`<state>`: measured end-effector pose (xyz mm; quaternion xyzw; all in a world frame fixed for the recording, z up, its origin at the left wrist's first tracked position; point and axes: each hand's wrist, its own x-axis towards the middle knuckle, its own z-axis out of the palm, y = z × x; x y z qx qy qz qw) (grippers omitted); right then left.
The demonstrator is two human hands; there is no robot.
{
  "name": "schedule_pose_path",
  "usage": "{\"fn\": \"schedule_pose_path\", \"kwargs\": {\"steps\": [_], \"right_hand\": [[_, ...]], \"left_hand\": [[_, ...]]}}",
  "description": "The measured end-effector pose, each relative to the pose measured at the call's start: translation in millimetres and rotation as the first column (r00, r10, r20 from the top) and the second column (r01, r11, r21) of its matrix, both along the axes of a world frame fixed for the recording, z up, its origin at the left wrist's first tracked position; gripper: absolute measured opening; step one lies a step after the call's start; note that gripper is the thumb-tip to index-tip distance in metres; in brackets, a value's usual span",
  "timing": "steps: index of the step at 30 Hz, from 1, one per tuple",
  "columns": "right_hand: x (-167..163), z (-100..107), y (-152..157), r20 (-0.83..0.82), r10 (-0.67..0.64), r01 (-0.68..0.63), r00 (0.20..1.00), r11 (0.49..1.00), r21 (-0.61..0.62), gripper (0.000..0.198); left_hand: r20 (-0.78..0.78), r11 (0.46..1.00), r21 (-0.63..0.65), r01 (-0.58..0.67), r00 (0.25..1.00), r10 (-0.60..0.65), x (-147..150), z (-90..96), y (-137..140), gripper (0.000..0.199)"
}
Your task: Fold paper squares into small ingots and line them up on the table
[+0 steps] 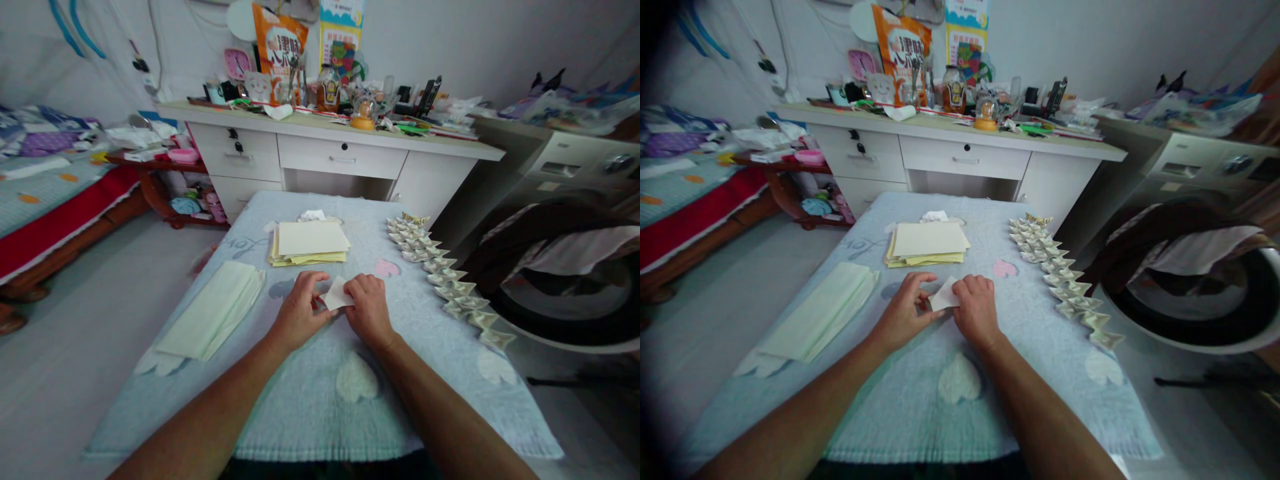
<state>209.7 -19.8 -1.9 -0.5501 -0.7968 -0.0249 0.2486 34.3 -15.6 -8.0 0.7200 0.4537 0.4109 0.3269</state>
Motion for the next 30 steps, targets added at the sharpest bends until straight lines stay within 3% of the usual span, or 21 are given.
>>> {"fn": "schedule_pose_path", "kwargs": {"steps": [3, 6, 11, 16, 25, 30], "right_hand": [[-4.5, 0.4, -1.8, 0.084, 0.066, -0.063, 0.994, 0.997, -0.038, 0.018], [-5.2, 0.7, -3.0, 0.116, 0.143, -0.13, 0.983, 0.985, -0.111, 0.017], [6.5, 2.0, -3.8, 0.048, 0.229, -0.211, 0.972, 0.946, -0.245, 0.022], [24.9, 5.2, -2.3, -0.035, 0.242, -0.239, 0.97, 0.912, -0.334, 0.029], [32.3, 9.0, -0.5, -0.052, 0.272, -0.271, 0.961, 0.889, -0.368, 0.032], [39.2, 10.7, 1.6, -0.074, 0.265, -0.273, 0.961, 0.881, -0.387, 0.025]], "left_hand": [[-0.131, 0.996, 0.071, 0.047, 0.991, -0.038, -3.6, 3.5, 0.5, 0.032], [-0.25, 0.99, 0.057, 0.13, 0.962, -0.112, -6.9, 5.4, 1.5, 0.011], [-0.38, 0.979, 0.045, 0.199, 0.91, -0.167, -11.6, 3.0, 3.7, 0.022], [-0.511, 0.969, 0.103, 0.225, 0.848, -0.143, -16.3, 4.3, 5.6, 0.012], [-0.596, 0.955, 0.088, 0.283, 0.783, -0.177, -12.4, 11.0, 2.1, 0.009], [-0.579, 0.957, 0.052, 0.286, 0.789, -0.204, -13.3, 7.7, 4.9, 0.008]]}}
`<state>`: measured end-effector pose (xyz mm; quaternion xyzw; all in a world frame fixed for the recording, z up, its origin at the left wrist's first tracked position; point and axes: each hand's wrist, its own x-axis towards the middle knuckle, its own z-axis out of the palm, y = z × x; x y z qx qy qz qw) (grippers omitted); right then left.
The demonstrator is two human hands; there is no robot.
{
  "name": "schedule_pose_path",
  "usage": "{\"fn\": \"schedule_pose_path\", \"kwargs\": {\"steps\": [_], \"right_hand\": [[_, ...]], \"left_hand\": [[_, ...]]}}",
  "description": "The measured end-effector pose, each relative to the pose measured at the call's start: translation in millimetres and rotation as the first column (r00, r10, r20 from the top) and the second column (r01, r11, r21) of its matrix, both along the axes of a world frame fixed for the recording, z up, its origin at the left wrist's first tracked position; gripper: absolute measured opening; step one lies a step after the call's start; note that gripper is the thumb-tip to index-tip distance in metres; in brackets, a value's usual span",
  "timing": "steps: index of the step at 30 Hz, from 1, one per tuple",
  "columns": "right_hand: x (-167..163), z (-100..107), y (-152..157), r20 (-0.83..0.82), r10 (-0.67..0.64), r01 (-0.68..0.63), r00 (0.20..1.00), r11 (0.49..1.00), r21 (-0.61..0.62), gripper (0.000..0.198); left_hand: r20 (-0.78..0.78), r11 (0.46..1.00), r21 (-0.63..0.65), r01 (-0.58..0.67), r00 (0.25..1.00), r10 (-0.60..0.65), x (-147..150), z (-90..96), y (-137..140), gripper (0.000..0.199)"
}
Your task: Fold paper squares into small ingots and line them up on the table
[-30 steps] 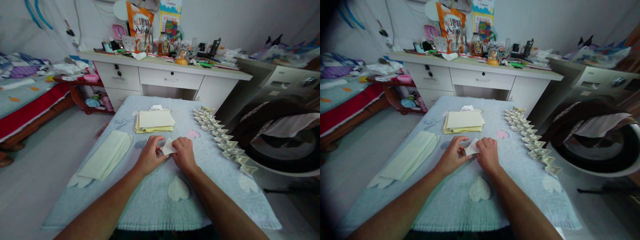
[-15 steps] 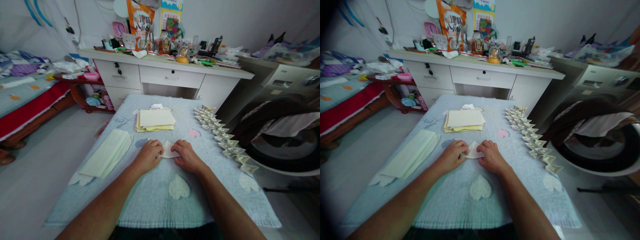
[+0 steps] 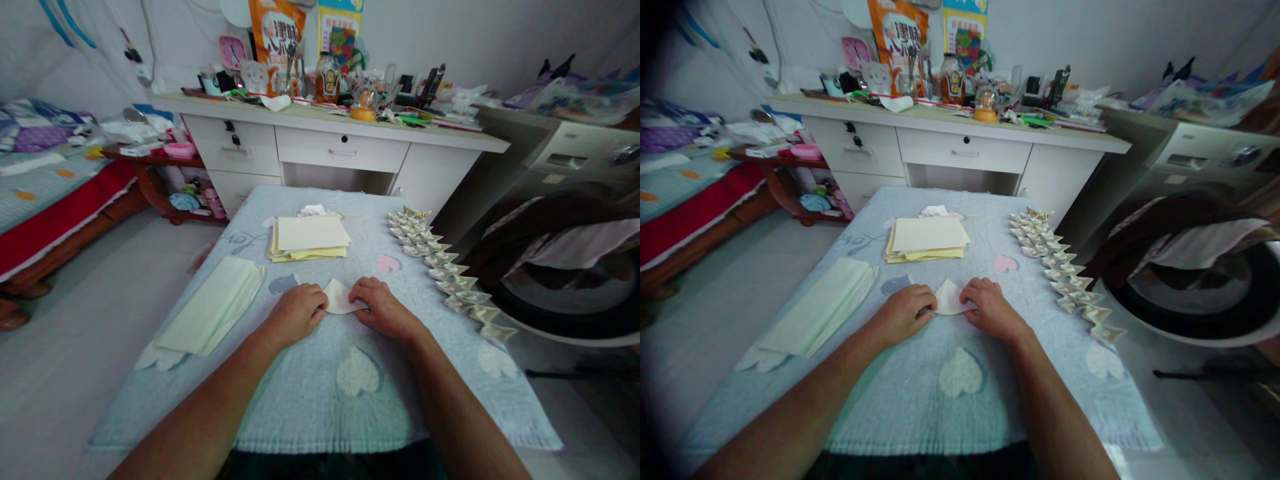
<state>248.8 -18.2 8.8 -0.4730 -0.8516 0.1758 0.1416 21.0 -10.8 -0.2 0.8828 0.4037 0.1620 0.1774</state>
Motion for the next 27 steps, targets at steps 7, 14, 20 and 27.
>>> {"fn": "schedule_pose_path", "kwargs": {"steps": [7, 14, 20, 27], "right_hand": [[10.4, -1.7, 5.0, -0.027, -0.019, 0.019, 0.999, 1.0, 0.004, 0.017], [14.9, -3.6, 9.9, -0.046, -0.051, 0.05, 0.998, 0.999, -0.009, 0.011], [14.1, -5.8, 10.5, -0.045, -0.103, 0.101, 0.994, 0.994, -0.029, 0.011], [11.6, -3.6, 8.6, -0.006, -0.124, 0.124, 0.992, 0.991, -0.055, 0.012]], "left_hand": [[0.015, 1.0, -0.001, -0.001, 1.0, 0.001, -0.9, 0.9, -0.2, 0.01], [0.005, 0.999, -0.012, -0.043, 0.999, 0.044, -0.3, 2.8, 0.1, 0.011], [0.003, 0.995, -0.075, -0.071, 0.997, 0.072, -4.6, 1.3, 4.9, 0.013], [-0.048, 0.989, -0.107, -0.099, 0.994, 0.095, -9.2, 3.3, 8.1, 0.011]]}}
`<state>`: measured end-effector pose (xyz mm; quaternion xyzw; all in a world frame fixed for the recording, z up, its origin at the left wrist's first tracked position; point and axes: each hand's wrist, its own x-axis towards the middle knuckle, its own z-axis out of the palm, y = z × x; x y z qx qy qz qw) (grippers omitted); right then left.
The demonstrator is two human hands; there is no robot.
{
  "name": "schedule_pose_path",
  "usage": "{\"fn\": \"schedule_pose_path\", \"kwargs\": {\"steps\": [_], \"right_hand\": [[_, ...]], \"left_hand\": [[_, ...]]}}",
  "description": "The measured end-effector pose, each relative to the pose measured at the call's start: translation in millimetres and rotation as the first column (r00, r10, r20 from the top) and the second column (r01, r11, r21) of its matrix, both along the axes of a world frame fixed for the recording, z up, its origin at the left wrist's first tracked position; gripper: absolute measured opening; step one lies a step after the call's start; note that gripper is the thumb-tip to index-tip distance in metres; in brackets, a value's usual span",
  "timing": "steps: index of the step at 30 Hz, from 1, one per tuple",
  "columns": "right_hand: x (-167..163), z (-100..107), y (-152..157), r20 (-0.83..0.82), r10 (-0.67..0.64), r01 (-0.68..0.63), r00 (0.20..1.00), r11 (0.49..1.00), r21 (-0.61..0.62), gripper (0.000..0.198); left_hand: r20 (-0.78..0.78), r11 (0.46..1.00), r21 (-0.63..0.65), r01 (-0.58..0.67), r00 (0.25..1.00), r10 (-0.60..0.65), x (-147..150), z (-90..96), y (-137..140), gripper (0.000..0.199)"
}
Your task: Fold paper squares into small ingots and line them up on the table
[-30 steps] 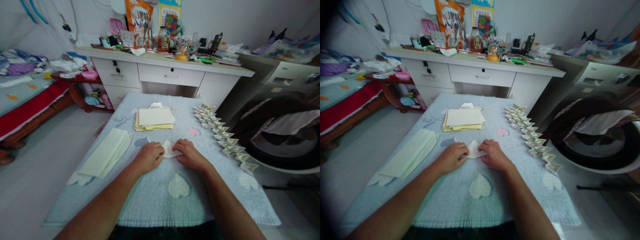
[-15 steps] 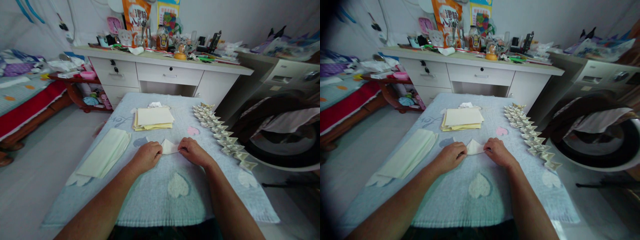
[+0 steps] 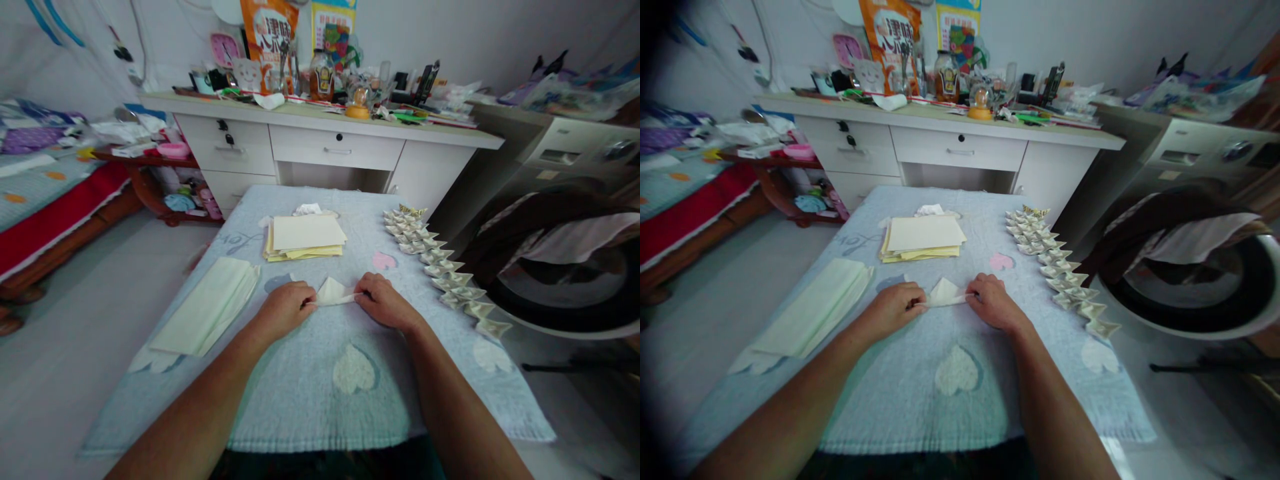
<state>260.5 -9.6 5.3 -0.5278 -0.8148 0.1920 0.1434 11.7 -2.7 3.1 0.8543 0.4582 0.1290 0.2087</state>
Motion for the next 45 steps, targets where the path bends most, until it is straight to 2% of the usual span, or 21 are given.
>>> {"fn": "schedule_pose_path", "kwargs": {"steps": [2, 4, 7, 10, 16, 26, 34, 39, 43, 45], "right_hand": [[-3.5, 2.1, -3.1, 0.012, -0.001, 0.001, 1.0, 0.999, 0.04, 0.009], [-9.0, 4.0, -6.9, 0.006, 0.02, -0.021, 1.0, 0.995, 0.094, 0.017], [-19.2, 3.9, -11.1, -0.01, 0.123, -0.12, 0.992, 0.983, 0.14, 0.026], [-27.3, -1.1, -11.0, -0.015, 0.202, -0.197, 0.979, 0.967, 0.16, 0.02], [-29.5, -12.0, -2.9, -0.09, 0.231, -0.213, 0.969, 0.961, 0.176, 0.014], [-30.5, -8.0, -0.9, -0.16, 0.205, -0.182, 0.966, 0.972, 0.148, 0.013], [-28.3, -9.7, 2.9, -0.243, 0.121, -0.105, 0.963, 0.991, 0.078, 0.007], [-29.9, -10.7, 4.9, -0.21, 0.109, -0.096, 0.972, 0.993, 0.073, 0.008], [-31.3, -10.8, 5.1, -0.187, 0.102, -0.089, 0.977, 0.993, 0.074, 0.009], [-31.9, -10.7, 4.7, -0.179, 0.098, -0.084, 0.979, 0.993, 0.085, 0.009]], "left_hand": [[-0.005, 1.0, 0.008, 0.01, 1.0, -0.01, 0.1, 0.6, -0.1, 0.011], [-0.006, 1.0, 0.017, 0.022, 1.0, -0.022, 0.4, 0.7, -0.2, 0.011], [-0.006, 0.999, 0.036, 0.032, 0.999, -0.032, 0.7, -0.2, 0.0, 0.011], [-0.003, 0.998, 0.048, 0.035, 0.999, -0.035, -0.1, -1.7, 0.7, 0.011], [0.0, 1.0, 0.03, -0.009, 1.0, 0.009, -5.2, -2.4, 3.3, 0.01], [0.0, 0.998, -0.066, -0.009, 1.0, 0.009, -10.3, 0.3, 5.1, 0.007], [-0.009, 0.993, -0.112, -0.028, 1.0, 0.027, -11.3, 1.1, 5.0, 0.01], [-0.002, 0.999, -0.007, -0.034, 0.999, 0.034, -7.5, 0.2, 1.4, 0.006], [0.052, 0.993, 0.1, -0.057, 0.997, 0.052, 2.5, -2.8, -1.7, 0.023], [0.066, 0.993, 0.102, -0.06, 0.996, 0.054, 7.5, -6.1, -2.1, 0.019]]}}
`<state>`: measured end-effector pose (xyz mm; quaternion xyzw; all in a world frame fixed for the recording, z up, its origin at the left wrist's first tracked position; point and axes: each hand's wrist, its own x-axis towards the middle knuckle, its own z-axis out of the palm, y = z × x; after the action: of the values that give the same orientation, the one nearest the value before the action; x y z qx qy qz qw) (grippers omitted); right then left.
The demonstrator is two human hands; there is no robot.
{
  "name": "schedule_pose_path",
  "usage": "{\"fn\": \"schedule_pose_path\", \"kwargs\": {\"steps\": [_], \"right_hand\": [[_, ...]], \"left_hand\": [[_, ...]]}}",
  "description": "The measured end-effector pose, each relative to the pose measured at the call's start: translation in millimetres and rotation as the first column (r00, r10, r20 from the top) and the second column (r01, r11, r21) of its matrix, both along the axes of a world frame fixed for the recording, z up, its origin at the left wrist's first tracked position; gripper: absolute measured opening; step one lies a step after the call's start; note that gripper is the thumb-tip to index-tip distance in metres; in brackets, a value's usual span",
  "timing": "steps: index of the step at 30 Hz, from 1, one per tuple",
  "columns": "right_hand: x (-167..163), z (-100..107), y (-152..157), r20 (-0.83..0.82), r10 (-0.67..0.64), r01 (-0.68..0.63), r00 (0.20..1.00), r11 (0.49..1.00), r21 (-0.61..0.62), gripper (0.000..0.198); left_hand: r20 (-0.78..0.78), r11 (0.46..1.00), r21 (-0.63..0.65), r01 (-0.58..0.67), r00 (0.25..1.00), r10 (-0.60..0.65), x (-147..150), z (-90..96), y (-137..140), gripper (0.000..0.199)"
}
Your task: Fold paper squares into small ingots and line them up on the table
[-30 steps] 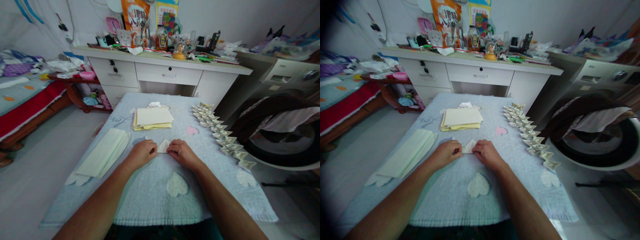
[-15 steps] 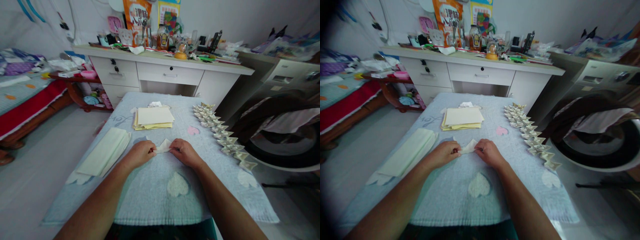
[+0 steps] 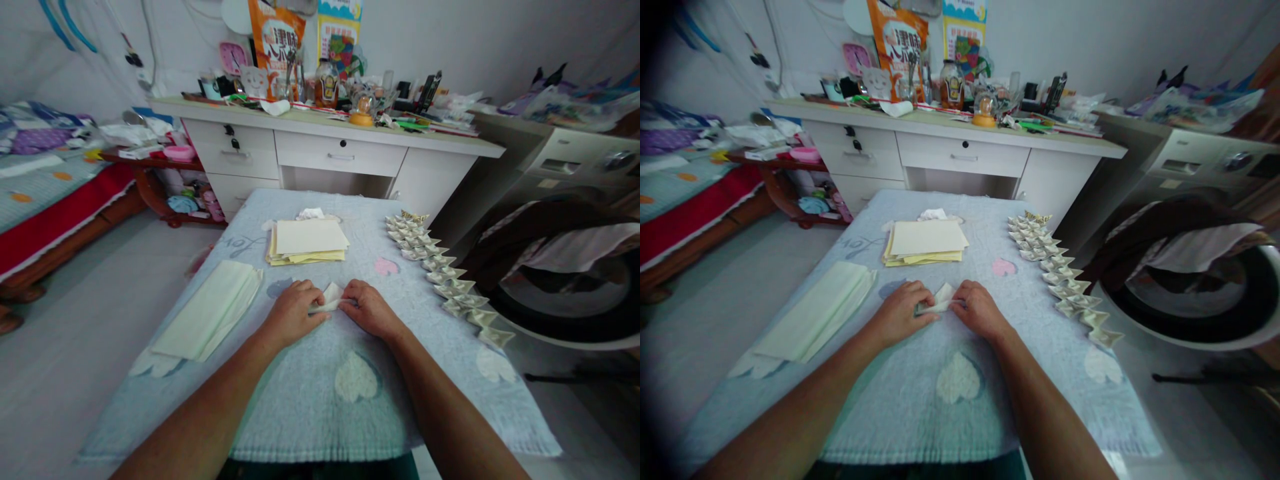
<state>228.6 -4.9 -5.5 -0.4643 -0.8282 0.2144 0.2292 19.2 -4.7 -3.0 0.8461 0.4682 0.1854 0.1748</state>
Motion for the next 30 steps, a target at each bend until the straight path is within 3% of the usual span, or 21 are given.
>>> {"fn": "schedule_pose_path", "kwargs": {"steps": [6, 15, 30], "right_hand": [[6.5, 2.1, 0.6, 0.014, -0.024, 0.024, 1.0, 1.0, -0.013, 0.008], [25.0, 1.4, 6.2, 0.079, -0.171, 0.176, 0.982, 0.982, -0.063, 0.015], [19.9, -0.8, 5.2, 0.196, -0.324, 0.331, 0.926, 0.944, -0.006, 0.015]], "left_hand": [[-0.013, 0.996, -0.089, -0.008, 1.0, 0.007, 4.7, -8.8, 2.5, 0.017], [-0.112, 0.997, -0.069, -0.021, 0.994, 0.013, 7.5, -5.7, 3.3, 0.021], [-0.171, 0.988, -0.039, -0.148, 0.975, 0.139, 10.9, -4.5, -0.6, 0.014]]}}
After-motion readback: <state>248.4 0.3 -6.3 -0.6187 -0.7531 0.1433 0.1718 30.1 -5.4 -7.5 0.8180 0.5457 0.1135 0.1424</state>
